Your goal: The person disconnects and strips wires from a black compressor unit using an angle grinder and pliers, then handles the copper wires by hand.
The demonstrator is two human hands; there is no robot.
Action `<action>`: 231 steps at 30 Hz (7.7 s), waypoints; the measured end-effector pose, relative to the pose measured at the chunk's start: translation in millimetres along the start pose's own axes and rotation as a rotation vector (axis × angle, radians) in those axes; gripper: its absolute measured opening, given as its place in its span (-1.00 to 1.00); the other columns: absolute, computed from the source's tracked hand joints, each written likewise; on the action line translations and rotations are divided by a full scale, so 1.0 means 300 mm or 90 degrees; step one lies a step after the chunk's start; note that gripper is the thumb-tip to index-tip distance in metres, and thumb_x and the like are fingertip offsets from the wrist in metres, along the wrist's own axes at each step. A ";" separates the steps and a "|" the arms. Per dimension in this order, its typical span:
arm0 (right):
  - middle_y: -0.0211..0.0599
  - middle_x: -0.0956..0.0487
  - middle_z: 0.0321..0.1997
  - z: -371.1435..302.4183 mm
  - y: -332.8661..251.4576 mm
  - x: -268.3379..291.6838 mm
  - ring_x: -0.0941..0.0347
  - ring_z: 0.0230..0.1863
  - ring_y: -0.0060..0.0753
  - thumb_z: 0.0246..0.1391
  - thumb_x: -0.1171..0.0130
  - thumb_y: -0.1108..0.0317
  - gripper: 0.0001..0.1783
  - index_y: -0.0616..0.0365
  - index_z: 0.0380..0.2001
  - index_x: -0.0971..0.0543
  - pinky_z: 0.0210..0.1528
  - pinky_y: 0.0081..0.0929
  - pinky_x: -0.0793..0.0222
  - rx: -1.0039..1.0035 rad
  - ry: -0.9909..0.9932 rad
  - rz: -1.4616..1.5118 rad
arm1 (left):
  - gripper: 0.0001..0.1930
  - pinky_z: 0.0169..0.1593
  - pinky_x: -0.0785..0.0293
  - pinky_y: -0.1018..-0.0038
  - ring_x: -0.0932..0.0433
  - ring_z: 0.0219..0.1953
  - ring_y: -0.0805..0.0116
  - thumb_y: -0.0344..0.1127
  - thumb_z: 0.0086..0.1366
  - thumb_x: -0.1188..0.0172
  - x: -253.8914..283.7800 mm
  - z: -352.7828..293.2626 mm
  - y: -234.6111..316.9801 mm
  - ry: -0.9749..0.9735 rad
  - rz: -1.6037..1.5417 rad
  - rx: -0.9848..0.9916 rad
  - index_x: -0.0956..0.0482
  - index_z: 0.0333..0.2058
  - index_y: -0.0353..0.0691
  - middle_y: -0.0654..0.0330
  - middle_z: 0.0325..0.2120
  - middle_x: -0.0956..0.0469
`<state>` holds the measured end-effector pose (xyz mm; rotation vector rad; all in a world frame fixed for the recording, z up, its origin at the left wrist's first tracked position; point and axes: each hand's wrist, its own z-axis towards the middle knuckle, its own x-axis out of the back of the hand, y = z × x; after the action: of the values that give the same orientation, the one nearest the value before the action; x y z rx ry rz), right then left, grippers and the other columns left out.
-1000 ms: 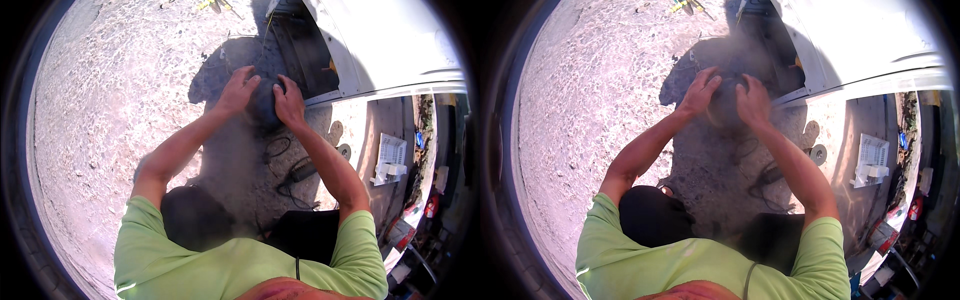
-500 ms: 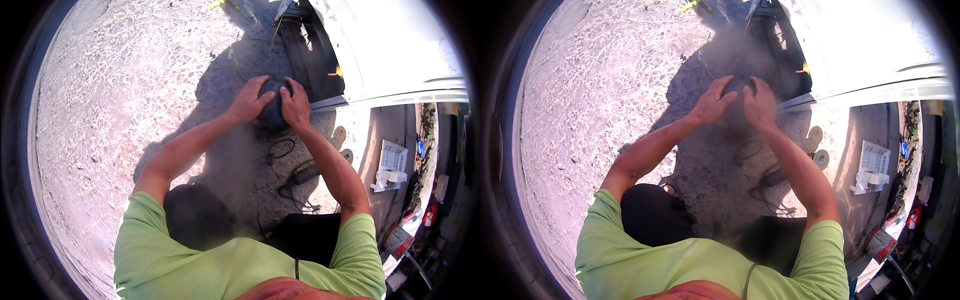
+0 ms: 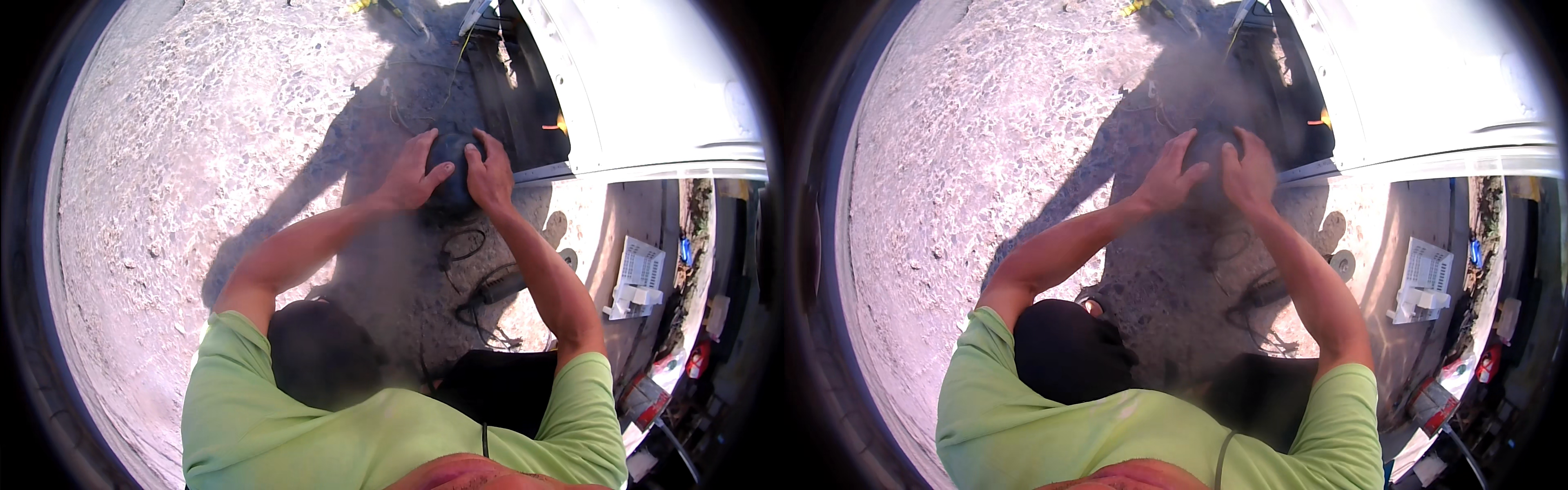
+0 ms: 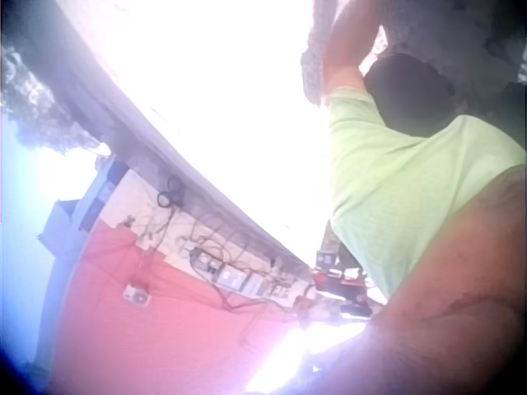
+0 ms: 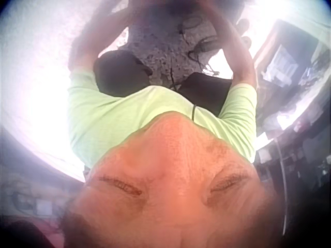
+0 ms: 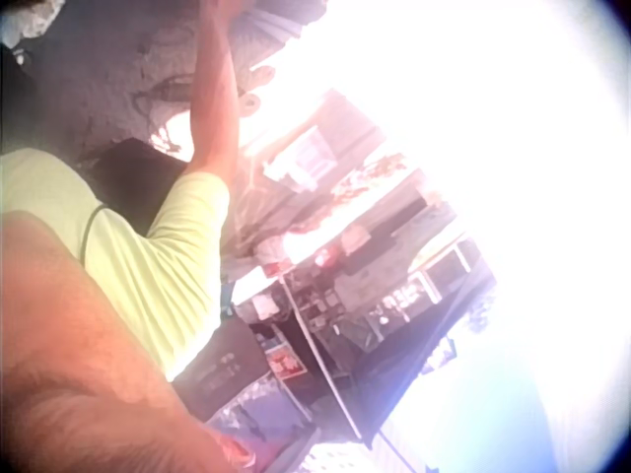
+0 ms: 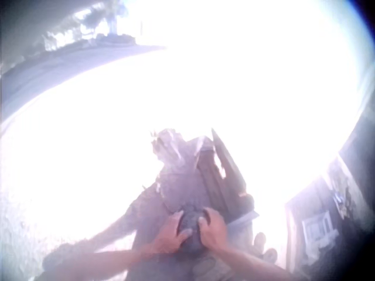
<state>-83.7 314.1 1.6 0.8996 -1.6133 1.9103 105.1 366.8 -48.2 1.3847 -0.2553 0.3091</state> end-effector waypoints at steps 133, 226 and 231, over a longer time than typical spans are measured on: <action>-0.03 -0.49 0.30 -0.002 -0.002 0.021 -0.38 0.34 0.04 0.26 -0.11 0.07 -0.42 0.16 0.25 -0.49 0.37 -0.15 -0.24 0.014 -0.027 -0.003 | -0.10 0.06 -0.53 0.08 -0.62 -0.05 -0.14 -0.16 0.31 -0.25 0.122 -0.210 0.299 -0.273 0.140 0.066 0.06 0.50 -0.05 -0.10 -0.07 -0.62; -0.14 -0.56 0.20 0.065 0.099 0.010 -0.40 0.24 -0.36 0.37 -0.07 0.09 -0.42 0.33 0.24 -0.51 0.37 -0.48 -0.18 -0.199 -0.121 0.240 | -0.05 0.25 -0.42 0.20 -0.47 0.22 -0.01 -0.19 0.25 -0.30 0.111 -0.170 -0.243 -0.251 -0.253 0.262 0.06 0.50 -0.20 -0.21 0.22 -0.39; -0.16 -0.57 0.17 0.058 0.094 0.009 -0.41 0.21 -0.37 0.36 -0.08 0.07 -0.44 0.30 0.21 -0.54 0.35 -0.47 -0.20 -0.211 -0.107 0.245 | -0.05 0.12 -0.51 0.26 -0.58 0.03 0.12 -0.25 0.23 -0.27 0.142 -0.154 -0.202 -0.203 -0.265 0.314 0.08 0.51 -0.16 -0.16 0.12 -0.49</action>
<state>-102.8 291.6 -13.8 0.6588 -2.2573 1.7555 166.6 405.7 -96.7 1.9329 -0.1501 -0.2147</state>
